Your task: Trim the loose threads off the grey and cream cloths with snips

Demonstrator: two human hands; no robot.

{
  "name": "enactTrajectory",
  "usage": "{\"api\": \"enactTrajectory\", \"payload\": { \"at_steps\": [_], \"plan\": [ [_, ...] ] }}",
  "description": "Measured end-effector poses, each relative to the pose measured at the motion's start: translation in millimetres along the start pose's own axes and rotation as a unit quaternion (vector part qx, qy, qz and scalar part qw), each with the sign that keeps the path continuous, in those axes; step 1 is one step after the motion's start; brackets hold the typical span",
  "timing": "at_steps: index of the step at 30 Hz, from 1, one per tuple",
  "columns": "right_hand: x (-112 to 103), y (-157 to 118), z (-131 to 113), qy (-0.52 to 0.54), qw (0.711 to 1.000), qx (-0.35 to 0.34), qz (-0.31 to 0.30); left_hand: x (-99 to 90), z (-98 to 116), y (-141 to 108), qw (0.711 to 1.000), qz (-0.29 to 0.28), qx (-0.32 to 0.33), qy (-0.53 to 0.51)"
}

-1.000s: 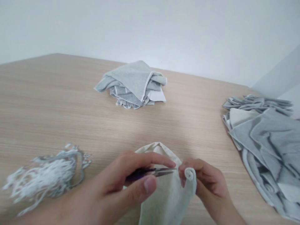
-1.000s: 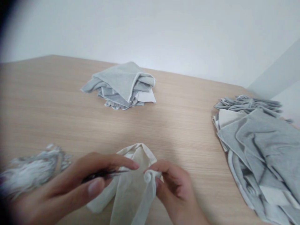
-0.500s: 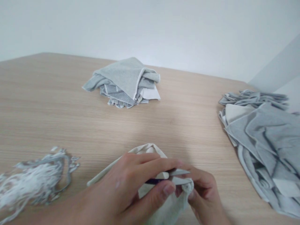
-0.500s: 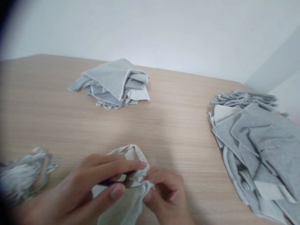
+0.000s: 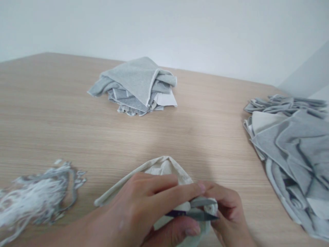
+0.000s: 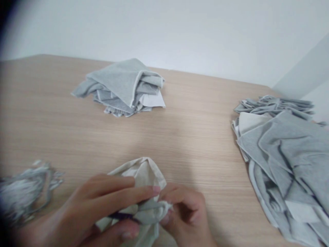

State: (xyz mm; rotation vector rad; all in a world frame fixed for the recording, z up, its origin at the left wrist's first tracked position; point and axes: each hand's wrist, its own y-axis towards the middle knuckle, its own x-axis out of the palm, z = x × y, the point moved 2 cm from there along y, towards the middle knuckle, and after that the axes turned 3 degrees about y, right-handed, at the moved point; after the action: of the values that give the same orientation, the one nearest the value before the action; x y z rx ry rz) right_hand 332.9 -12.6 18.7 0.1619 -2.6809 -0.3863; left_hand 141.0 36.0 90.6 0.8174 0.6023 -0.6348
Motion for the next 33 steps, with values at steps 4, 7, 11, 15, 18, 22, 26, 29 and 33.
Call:
{"api": "enactTrajectory", "payload": {
  "at_steps": [4, 7, 11, 15, 18, 22, 26, 29, 33],
  "plan": [
    [0, 0, -1, -0.001, 1.0, 0.001, 0.003, 2.7, 2, -3, 1.0, -0.004, 0.006, 0.02],
    [0, 0, -2, -0.004, 1.0, 0.004, 0.001, 4.3, 4, -5, 0.998, 0.019, -0.024, 0.062],
    [1, 1, -4, -0.016, 1.0, 0.003, -0.001, 4.8, 3, -7, 0.997, 0.016, 0.027, 0.065],
    [2, 2, -5, -0.027, 1.0, 0.005, 0.006, 5.7, -1, -7, 0.998, 0.0, 0.006, 0.065],
    [2, 2, -6, -0.03, 0.999, 0.003, 0.01, 8.6, -3, -9, 0.998, 0.003, 0.007, 0.055],
    [1, 2, -6, -0.037, 0.999, -0.004, 0.008, 12.2, -5, -12, 0.999, 0.013, 0.022, 0.028],
    [1, 2, -7, -0.039, 0.999, -0.004, 0.008, 12.6, -6, -12, 0.999, 0.01, 0.012, 0.032],
    [2, 2, -7, -0.041, 0.999, -0.005, 0.008, 12.9, -7, -11, 0.999, 0.012, 0.015, 0.04],
    [2, 2, -7, -0.045, 0.999, -0.012, 0.011, 15.5, -7, -12, 0.998, 0.018, 0.024, 0.052]
  ]
}}
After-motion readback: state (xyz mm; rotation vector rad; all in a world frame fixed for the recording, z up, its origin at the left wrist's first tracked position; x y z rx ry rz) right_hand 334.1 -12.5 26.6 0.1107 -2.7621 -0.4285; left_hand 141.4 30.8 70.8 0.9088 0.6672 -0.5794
